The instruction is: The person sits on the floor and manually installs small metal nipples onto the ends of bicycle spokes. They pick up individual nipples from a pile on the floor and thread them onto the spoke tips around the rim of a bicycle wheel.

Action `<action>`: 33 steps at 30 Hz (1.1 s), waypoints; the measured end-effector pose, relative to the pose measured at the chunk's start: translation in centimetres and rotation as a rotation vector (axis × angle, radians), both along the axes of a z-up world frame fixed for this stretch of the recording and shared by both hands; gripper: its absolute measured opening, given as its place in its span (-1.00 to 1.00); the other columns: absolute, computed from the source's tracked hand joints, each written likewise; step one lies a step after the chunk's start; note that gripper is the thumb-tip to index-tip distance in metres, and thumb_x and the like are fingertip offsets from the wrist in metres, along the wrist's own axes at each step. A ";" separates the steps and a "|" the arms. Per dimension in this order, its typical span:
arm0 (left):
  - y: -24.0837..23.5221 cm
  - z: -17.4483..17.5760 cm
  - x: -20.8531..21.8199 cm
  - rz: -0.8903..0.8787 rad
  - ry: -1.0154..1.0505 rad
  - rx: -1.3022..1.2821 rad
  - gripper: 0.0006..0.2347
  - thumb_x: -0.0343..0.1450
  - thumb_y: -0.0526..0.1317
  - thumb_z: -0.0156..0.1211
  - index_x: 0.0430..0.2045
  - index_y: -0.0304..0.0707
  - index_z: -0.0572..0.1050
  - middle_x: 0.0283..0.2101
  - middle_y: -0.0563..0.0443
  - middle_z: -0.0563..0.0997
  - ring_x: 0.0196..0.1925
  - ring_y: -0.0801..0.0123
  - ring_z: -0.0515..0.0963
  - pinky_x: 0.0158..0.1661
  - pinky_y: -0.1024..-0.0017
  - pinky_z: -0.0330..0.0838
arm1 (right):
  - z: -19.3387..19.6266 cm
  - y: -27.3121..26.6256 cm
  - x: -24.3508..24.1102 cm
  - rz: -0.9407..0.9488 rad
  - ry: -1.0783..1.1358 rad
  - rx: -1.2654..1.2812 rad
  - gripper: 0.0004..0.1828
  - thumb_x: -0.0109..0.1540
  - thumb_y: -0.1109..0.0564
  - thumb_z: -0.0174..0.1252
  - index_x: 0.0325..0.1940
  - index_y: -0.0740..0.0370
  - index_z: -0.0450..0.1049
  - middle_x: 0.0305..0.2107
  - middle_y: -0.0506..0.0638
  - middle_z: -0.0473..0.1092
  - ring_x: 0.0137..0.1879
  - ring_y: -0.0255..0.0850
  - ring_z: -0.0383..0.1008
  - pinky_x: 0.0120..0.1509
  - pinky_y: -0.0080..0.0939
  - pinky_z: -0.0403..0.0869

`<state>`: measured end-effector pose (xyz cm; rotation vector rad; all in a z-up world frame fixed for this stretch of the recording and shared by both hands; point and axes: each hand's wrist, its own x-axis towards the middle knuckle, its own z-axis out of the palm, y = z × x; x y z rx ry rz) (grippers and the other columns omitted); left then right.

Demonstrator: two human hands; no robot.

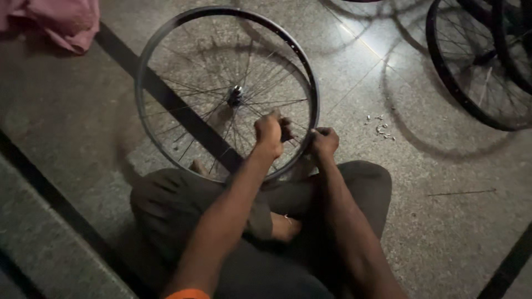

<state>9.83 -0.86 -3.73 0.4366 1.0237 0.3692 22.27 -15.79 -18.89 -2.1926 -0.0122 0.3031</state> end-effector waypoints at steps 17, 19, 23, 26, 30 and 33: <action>2.0 -6.2 3.5 -0.178 0.042 0.227 -0.85 0.40 -0.26 0.31 -0.35 -0.43 0.54 -0.40 -0.14 0.58 -0.56 0.24 0.59 -0.57 0.32 0.55 | 2.6 0.8 -1.5 -0.032 0.213 0.200 -0.75 0.11 0.15 0.41 -0.23 0.33 0.55 -0.43 0.07 0.54 -0.38 -0.18 0.53 -0.26 -0.11 0.56; 1.9 -6.7 2.1 -0.184 -0.002 0.261 -0.90 0.37 -0.28 0.31 -0.38 -0.33 0.56 -0.43 -0.08 0.58 -0.56 0.31 0.57 -0.58 0.37 0.50 | 2.9 0.8 -1.7 0.008 0.139 0.164 -0.76 0.11 0.17 0.43 -0.24 0.34 0.56 -0.43 0.07 0.55 -0.37 -0.21 0.53 -0.25 -0.15 0.55; 2.2 -9.4 0.9 0.163 0.171 0.469 -0.89 0.30 -0.33 0.26 -0.35 -0.27 0.54 -0.41 0.00 0.60 -0.54 0.36 0.58 -0.57 0.36 0.52 | 3.1 0.9 -1.8 -0.039 0.246 0.218 -0.78 0.14 0.20 0.39 -0.24 0.36 0.52 -0.45 0.11 0.52 -0.43 -0.17 0.52 -0.36 -0.12 0.53; 3.0 -11.2 0.2 0.206 0.068 0.320 -0.85 0.45 -0.13 0.16 -0.35 -0.22 0.50 -0.45 0.01 0.58 -0.59 0.35 0.53 -0.62 0.35 0.42 | 3.4 0.7 -1.9 0.034 0.096 0.177 -0.77 0.14 0.18 0.43 -0.26 0.35 0.55 -0.46 0.07 0.54 -0.41 -0.23 0.52 -0.34 -0.19 0.53; 4.2 -11.5 -0.1 0.256 -0.100 0.235 -0.71 0.52 0.04 0.08 -0.34 -0.22 0.53 -0.51 -0.01 0.57 -0.64 0.37 0.45 -0.63 0.41 0.32 | 4.3 1.2 -2.1 -0.042 0.260 0.288 -0.80 0.17 0.21 0.37 -0.24 0.36 0.51 -0.48 0.05 0.50 -0.44 -0.20 0.50 -0.40 -0.16 0.52; 4.4 -11.2 -0.3 0.346 -0.175 0.179 -0.69 0.52 0.03 0.06 -0.37 -0.24 0.52 -0.57 -0.01 0.55 -0.64 0.33 0.48 -0.61 0.37 0.39 | 4.5 1.2 -2.4 -0.070 0.315 0.343 -0.83 0.19 0.22 0.33 -0.24 0.36 0.50 -0.49 0.05 0.49 -0.46 -0.18 0.50 -0.42 -0.13 0.52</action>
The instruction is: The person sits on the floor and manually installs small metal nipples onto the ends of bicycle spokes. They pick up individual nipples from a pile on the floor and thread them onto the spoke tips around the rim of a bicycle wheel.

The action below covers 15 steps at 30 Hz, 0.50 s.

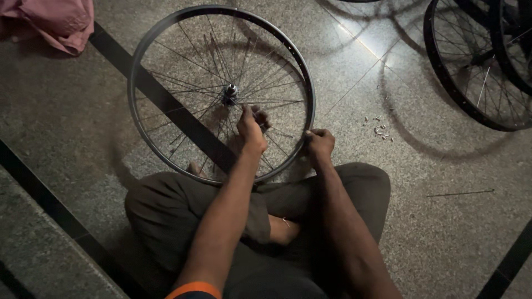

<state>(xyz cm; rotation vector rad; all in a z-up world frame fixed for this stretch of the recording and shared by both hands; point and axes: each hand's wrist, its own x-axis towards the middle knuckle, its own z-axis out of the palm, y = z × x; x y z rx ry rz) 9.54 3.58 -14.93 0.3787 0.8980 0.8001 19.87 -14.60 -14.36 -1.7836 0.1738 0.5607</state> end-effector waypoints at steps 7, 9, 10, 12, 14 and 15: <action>-2.1 1.9 -3.8 -0.524 0.592 0.396 -0.79 0.50 -0.17 0.04 -0.29 -0.38 0.51 -0.53 -0.11 0.65 -0.62 0.29 0.56 -0.60 0.29 0.40 | -0.8 -0.4 0.5 0.051 -0.103 -0.115 -0.81 0.15 0.19 0.39 -0.25 0.34 0.56 -0.45 0.04 0.54 -0.37 -0.19 0.53 -0.28 -0.18 0.53; -2.4 2.3 -5.7 -0.733 0.788 0.507 -0.81 0.42 -0.25 0.08 -0.18 -0.37 0.49 -0.50 -0.14 0.69 -0.58 0.24 0.65 -0.55 0.28 0.51 | -1.4 -0.6 1.1 0.092 -0.182 -0.216 -0.77 0.13 0.15 0.42 -0.24 0.32 0.57 -0.44 0.06 0.55 -0.35 -0.19 0.56 -0.24 -0.18 0.54; -2.6 2.3 -7.0 -0.843 0.886 0.555 -0.77 0.38 -0.29 0.11 -0.12 -0.37 0.48 -0.48 -0.16 0.71 -0.56 0.21 0.70 -0.52 0.27 0.57 | -1.8 -0.5 1.4 0.107 -0.222 -0.261 -0.73 0.12 0.13 0.44 -0.22 0.32 0.57 -0.43 0.08 0.56 -0.34 -0.18 0.56 -0.24 -0.18 0.54; -2.8 2.1 -9.4 -0.979 0.872 0.624 -0.80 0.40 -0.24 0.14 -0.27 -0.44 0.58 -0.45 -0.18 0.71 -0.48 0.19 0.72 -0.48 0.27 0.58 | -2.8 -0.7 1.2 -0.022 0.050 -0.093 -0.80 0.12 0.18 0.36 -0.22 0.27 0.54 -0.44 0.09 0.52 -0.38 -0.13 0.53 -0.32 -0.07 0.54; -2.6 1.8 -10.9 -1.077 0.820 0.640 -0.77 0.43 -0.20 0.15 -0.36 -0.49 0.63 -0.44 -0.22 0.69 -0.45 0.14 0.70 -0.45 0.22 0.56 | -3.3 -0.8 1.4 0.063 -0.183 -0.203 -0.81 0.10 0.18 0.43 -0.28 0.27 0.58 -0.46 0.01 0.55 -0.36 -0.21 0.54 -0.26 -0.19 0.55; -2.4 1.7 -11.2 -1.104 0.777 0.625 -0.75 0.45 -0.18 0.16 -0.39 -0.50 0.62 -0.45 -0.25 0.67 -0.45 0.10 0.69 -0.45 0.19 0.53 | -3.5 -0.9 1.4 0.049 -0.158 -0.172 -0.82 0.11 0.19 0.42 -0.28 0.27 0.57 -0.46 0.00 0.54 -0.37 -0.22 0.53 -0.27 -0.19 0.54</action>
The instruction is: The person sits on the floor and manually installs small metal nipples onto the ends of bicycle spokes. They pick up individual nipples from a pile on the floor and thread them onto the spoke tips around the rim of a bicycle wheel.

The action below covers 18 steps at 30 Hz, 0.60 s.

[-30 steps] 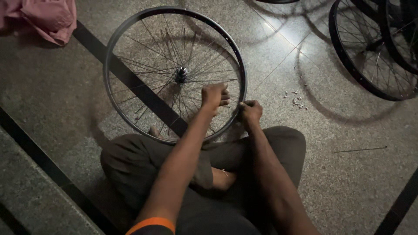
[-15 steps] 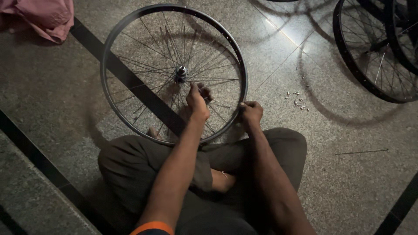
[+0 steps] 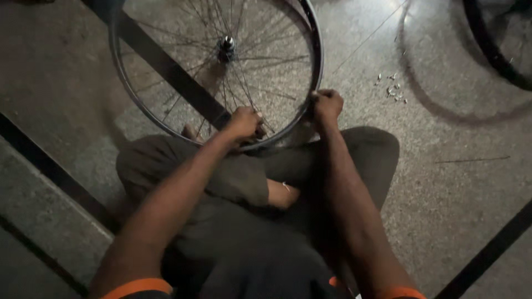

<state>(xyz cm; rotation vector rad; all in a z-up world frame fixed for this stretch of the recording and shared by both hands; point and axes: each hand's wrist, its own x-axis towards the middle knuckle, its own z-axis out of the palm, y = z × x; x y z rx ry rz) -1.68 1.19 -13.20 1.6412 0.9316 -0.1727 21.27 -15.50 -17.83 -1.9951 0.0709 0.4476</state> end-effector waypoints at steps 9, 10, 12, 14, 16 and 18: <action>0.1 -0.3 -0.8 -0.313 -0.077 -0.016 -0.75 0.41 -0.15 0.27 -0.35 -0.48 0.55 -0.40 -0.16 0.65 -0.35 0.26 0.61 -0.31 0.18 0.51 | 1.8 -0.2 0.2 -0.071 0.101 0.203 -0.90 0.17 0.24 0.36 -0.29 0.29 0.56 -0.48 -0.03 0.53 -0.40 -0.29 0.47 -0.30 -0.28 0.49; -0.1 -0.2 -1.0 -0.280 -0.114 -0.078 -0.78 0.39 -0.17 0.26 -0.36 -0.46 0.55 -0.39 -0.13 0.67 -0.34 0.30 0.62 -0.31 0.21 0.52 | 2.2 -0.2 0.3 -0.067 0.092 0.233 -0.91 0.19 0.25 0.35 -0.28 0.30 0.57 -0.48 -0.03 0.53 -0.40 -0.30 0.46 -0.31 -0.28 0.47; -0.3 0.1 -1.2 -0.280 -0.155 -0.004 -0.77 0.40 -0.18 0.30 -0.38 -0.48 0.53 -0.42 -0.15 0.63 -0.35 0.30 0.58 -0.31 0.20 0.48 | 3.3 0.1 0.1 -0.073 0.114 0.331 -0.91 0.20 0.26 0.33 -0.25 0.32 0.57 -0.48 -0.04 0.50 -0.42 -0.31 0.44 -0.34 -0.29 0.44; -0.7 0.4 -1.1 -0.272 -0.164 0.071 -0.77 0.41 -0.20 0.33 -0.39 -0.50 0.52 -0.45 -0.16 0.60 -0.35 0.31 0.56 -0.31 0.20 0.46 | 4.7 0.1 -0.2 -0.093 0.176 0.469 -0.88 0.20 0.28 0.29 -0.19 0.34 0.54 -0.49 -0.04 0.47 -0.45 -0.30 0.42 -0.38 -0.28 0.40; -1.0 0.5 -0.6 -0.250 -0.141 0.147 -0.78 0.40 -0.23 0.35 -0.39 -0.51 0.51 -0.46 -0.17 0.58 -0.36 0.32 0.56 -0.32 0.19 0.46 | 6.4 0.1 -0.5 -0.161 0.188 0.446 -0.84 0.20 0.29 0.26 -0.14 0.32 0.51 -0.52 -0.04 0.43 -0.48 -0.30 0.38 -0.42 -0.27 0.36; -1.5 0.5 -0.3 -0.166 -0.179 -0.080 -0.81 0.40 -0.26 0.33 -0.33 -0.48 0.52 -0.42 -0.16 0.58 -0.40 0.26 0.52 -0.36 0.17 0.43 | 8.3 0.0 -0.8 -0.194 0.090 0.438 -0.83 0.22 0.30 0.25 -0.12 0.35 0.49 -0.51 -0.03 0.42 -0.48 -0.30 0.36 -0.43 -0.25 0.35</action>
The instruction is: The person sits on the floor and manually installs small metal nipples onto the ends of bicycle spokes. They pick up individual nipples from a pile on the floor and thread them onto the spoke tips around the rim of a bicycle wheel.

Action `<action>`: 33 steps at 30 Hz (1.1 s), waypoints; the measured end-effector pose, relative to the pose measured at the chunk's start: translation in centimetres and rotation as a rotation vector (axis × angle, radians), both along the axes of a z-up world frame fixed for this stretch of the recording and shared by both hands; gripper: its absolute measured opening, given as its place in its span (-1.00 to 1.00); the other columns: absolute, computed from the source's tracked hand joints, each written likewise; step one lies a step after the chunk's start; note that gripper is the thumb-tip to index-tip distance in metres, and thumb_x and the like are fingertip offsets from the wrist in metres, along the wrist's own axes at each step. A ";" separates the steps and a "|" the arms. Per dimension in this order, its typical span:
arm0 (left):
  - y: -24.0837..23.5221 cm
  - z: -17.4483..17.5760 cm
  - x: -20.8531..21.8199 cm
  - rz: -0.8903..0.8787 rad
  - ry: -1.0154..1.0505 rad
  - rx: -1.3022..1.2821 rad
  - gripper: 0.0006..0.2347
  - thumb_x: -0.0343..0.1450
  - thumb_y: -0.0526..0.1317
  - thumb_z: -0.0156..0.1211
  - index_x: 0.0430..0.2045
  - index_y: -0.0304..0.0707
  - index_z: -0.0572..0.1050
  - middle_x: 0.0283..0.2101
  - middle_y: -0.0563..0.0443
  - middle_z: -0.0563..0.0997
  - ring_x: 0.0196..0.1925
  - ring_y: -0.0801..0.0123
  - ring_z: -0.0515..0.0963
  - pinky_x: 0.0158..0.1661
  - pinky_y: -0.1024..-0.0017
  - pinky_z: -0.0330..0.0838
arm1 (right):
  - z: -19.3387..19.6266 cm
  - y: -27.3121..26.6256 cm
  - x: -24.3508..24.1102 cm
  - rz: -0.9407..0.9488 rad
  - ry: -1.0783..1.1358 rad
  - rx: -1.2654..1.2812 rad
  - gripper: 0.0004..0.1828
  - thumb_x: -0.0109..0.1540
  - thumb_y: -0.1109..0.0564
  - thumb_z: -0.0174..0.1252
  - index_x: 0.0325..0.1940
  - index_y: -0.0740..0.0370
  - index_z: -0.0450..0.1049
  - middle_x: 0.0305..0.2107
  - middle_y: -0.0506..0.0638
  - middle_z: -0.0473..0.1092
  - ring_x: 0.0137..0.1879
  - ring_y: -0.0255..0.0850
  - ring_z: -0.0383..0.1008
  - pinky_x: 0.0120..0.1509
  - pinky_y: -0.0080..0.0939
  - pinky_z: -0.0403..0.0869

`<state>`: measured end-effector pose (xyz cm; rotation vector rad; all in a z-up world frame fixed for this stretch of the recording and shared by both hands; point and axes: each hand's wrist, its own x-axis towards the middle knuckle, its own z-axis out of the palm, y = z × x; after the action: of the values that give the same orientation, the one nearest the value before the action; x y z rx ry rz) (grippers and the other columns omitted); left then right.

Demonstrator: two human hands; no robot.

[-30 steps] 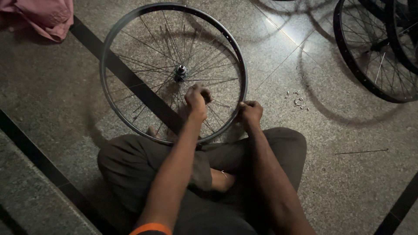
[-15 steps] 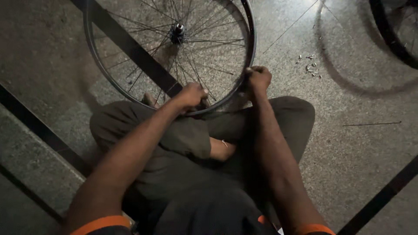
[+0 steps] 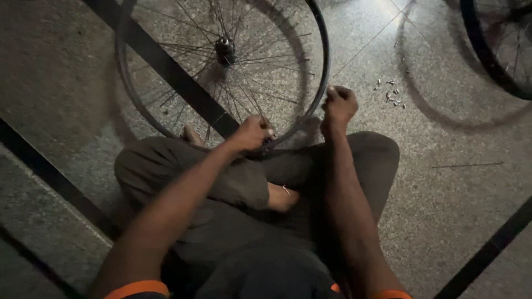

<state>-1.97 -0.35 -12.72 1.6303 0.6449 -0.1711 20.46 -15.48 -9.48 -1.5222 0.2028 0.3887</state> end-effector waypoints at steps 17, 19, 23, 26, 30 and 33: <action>-5.0 -3.5 0.2 -0.109 0.102 0.233 -0.74 0.29 -0.24 0.21 -0.28 -0.53 0.49 -0.16 -0.49 0.60 -0.04 -0.20 0.61 -0.05 0.04 0.50 | 3.1 4.3 -7.3 0.869 -0.158 -0.145 -0.63 0.28 -0.08 0.26 -0.17 0.33 0.59 -0.45 -0.05 0.48 -0.30 -0.29 0.40 -0.18 -0.23 0.42; -5.3 -3.3 0.2 -0.109 0.116 0.252 -0.73 0.29 -0.24 0.18 -0.29 -0.56 0.47 -0.14 -0.55 0.58 -0.02 -0.27 0.59 -0.02 0.00 0.49 | 3.2 4.3 -7.3 0.895 -0.252 -0.251 -0.62 0.22 -0.10 0.28 -0.16 0.29 0.57 -0.45 -0.05 0.51 -0.32 -0.29 0.46 -0.19 -0.23 0.45; -5.8 -2.5 -0.3 -0.045 0.117 0.280 -0.70 0.29 -0.25 0.15 -0.24 -0.61 0.43 -0.10 -0.63 0.54 0.03 -0.40 0.53 0.03 -0.05 0.43 | 3.3 4.7 -8.0 0.709 -0.411 -0.461 -0.55 0.14 -0.14 0.39 -0.21 0.32 0.54 -0.51 0.09 0.47 -0.38 -0.19 0.42 -0.24 -0.13 0.45; -6.2 -1.8 -0.4 -0.044 0.103 0.346 -0.69 0.30 -0.27 0.13 -0.19 -0.62 0.41 -0.09 -0.64 0.53 0.04 -0.44 0.53 0.05 -0.05 0.42 | 3.3 5.6 -7.3 0.698 -0.585 -0.455 -0.53 0.19 -0.16 0.39 -0.29 0.34 0.53 -0.48 0.09 0.47 -0.36 -0.15 0.45 -0.22 -0.12 0.45; -6.5 -0.7 -0.5 -0.003 0.129 0.347 -0.67 0.27 -0.29 0.14 -0.18 -0.62 0.40 -0.09 -0.67 0.52 0.04 -0.43 0.52 0.05 -0.03 0.43 | 3.6 7.3 -5.9 0.729 -0.472 -0.414 -0.53 0.13 -0.20 0.34 -0.20 0.28 0.58 -0.57 0.12 0.45 -0.43 -0.06 0.46 -0.30 -0.05 0.43; -6.0 -0.4 -0.7 -0.044 0.245 0.353 -0.69 0.26 -0.28 0.16 -0.21 -0.59 0.44 -0.08 -0.65 0.52 0.05 -0.40 0.54 0.03 -0.03 0.46 | 3.4 8.5 -5.8 0.781 -0.577 -0.458 -0.55 0.15 -0.21 0.31 -0.26 0.25 0.63 -0.54 0.13 0.47 -0.42 -0.09 0.48 -0.28 -0.07 0.44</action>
<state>-2.67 -6.33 -13.07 1.9829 0.8631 -0.3064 14.71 -6.96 -6.08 -2.0678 -0.8314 0.5113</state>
